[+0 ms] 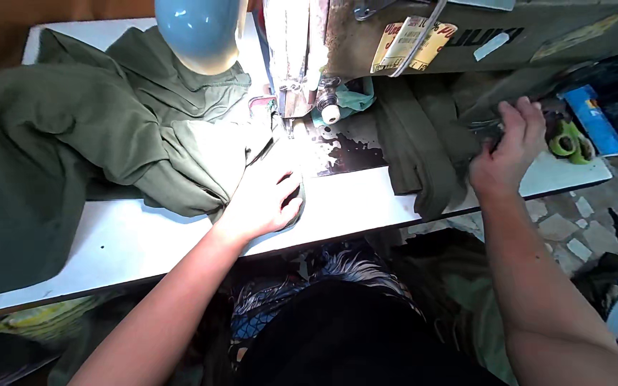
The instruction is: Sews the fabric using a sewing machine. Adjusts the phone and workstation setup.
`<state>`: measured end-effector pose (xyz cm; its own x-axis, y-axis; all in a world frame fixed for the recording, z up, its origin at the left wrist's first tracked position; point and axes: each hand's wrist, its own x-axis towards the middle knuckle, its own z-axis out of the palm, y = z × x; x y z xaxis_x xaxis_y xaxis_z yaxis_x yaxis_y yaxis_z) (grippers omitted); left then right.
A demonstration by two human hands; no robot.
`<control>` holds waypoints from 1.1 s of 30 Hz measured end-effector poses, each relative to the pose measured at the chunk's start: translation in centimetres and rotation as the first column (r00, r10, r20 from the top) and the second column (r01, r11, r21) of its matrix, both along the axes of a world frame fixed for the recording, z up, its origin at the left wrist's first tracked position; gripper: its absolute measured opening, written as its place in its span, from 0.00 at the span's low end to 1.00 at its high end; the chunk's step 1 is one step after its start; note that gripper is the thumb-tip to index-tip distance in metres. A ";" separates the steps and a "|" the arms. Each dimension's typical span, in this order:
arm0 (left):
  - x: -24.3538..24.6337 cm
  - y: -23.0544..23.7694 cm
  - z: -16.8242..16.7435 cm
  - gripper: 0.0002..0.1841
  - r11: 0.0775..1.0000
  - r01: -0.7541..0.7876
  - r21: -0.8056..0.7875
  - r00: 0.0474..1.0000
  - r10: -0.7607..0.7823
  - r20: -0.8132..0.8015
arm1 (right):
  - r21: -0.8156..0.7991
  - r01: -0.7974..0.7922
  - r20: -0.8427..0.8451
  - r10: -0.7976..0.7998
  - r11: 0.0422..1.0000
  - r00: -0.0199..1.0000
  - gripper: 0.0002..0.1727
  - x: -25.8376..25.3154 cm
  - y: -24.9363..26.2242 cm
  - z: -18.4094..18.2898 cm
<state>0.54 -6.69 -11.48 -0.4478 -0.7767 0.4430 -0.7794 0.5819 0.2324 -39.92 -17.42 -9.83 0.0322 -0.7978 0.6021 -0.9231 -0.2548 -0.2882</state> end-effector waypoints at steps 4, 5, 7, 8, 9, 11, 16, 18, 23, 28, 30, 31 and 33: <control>0.2 -0.9 0.4 0.21 0.999 -0.001 0.039 1.000 0.001 0.000 | -0.004 0.008 0.016 -0.008 1.000 1.000 0.33 -0.4 0.3 -2.0; 0.3 -1.2 0.5 0.21 0.999 -0.002 0.047 1.000 0.002 0.006 | -0.007 0.009 0.029 -0.008 1.000 1.000 0.33 -0.4 0.4 -2.1; 0.5 -1.9 0.4 0.20 1.000 0.003 0.020 1.000 -0.003 0.009 | -0.032 0.015 0.046 -0.013 0.999 0.999 0.31 -0.3 0.2 -2.0; 0.6 -2.3 0.4 0.20 1.000 0.009 0.007 1.000 -0.009 0.009 | -0.045 0.017 0.050 -0.015 0.999 0.999 0.30 -0.4 0.1 -2.0; 0.7 -2.7 0.4 0.19 1.000 0.018 -0.004 1.000 -0.018 0.009 | -0.059 0.019 0.054 -0.016 0.998 0.998 0.29 -0.4 0.0 -2.1; 0.8 -3.3 0.5 0.19 1.000 0.026 -0.016 1.000 -0.026 0.015 | -0.076 0.014 0.069 -0.009 0.997 0.998 0.28 -0.4 0.0 -2.3; 1.4 -5.0 0.6 0.19 1.000 0.024 -0.015 0.999 -0.023 0.032 | -0.071 0.015 0.091 -0.009 0.997 0.996 0.27 -0.3 0.0 -2.3; 1.5 -5.5 0.8 0.20 1.000 0.017 -0.013 0.999 -0.016 0.039 | -0.073 0.016 0.095 -0.009 0.997 0.995 0.27 -0.3 0.0 -2.2; 2.1 -6.9 0.7 0.19 0.999 0.031 -0.040 0.999 -0.030 0.019 | -0.060 0.011 0.096 -0.005 0.998 0.995 0.27 -0.4 -0.1 -2.1; 2.0 -7.5 0.7 0.20 0.998 -0.040 -0.050 0.999 0.040 -0.013 | -0.069 0.005 0.094 0.002 0.998 0.996 0.27 -0.4 -0.1 -2.1; 1.8 -7.6 0.7 0.20 0.995 -0.085 -0.042 0.996 0.085 -0.005 | -0.076 0.001 0.093 0.006 0.997 0.996 0.26 -0.5 -0.1 -2.2; 1.8 -7.6 0.7 0.21 0.994 -0.108 -0.030 0.994 0.108 0.002 | -0.065 0.012 0.087 -0.007 0.998 0.996 0.24 -0.3 0.0 -2.1; 1.7 -7.6 0.4 0.21 0.991 -0.129 -0.031 0.992 0.129 0.001 | 0.087 0.088 0.029 -0.091 0.992 0.995 0.23 0.3 0.6 -1.1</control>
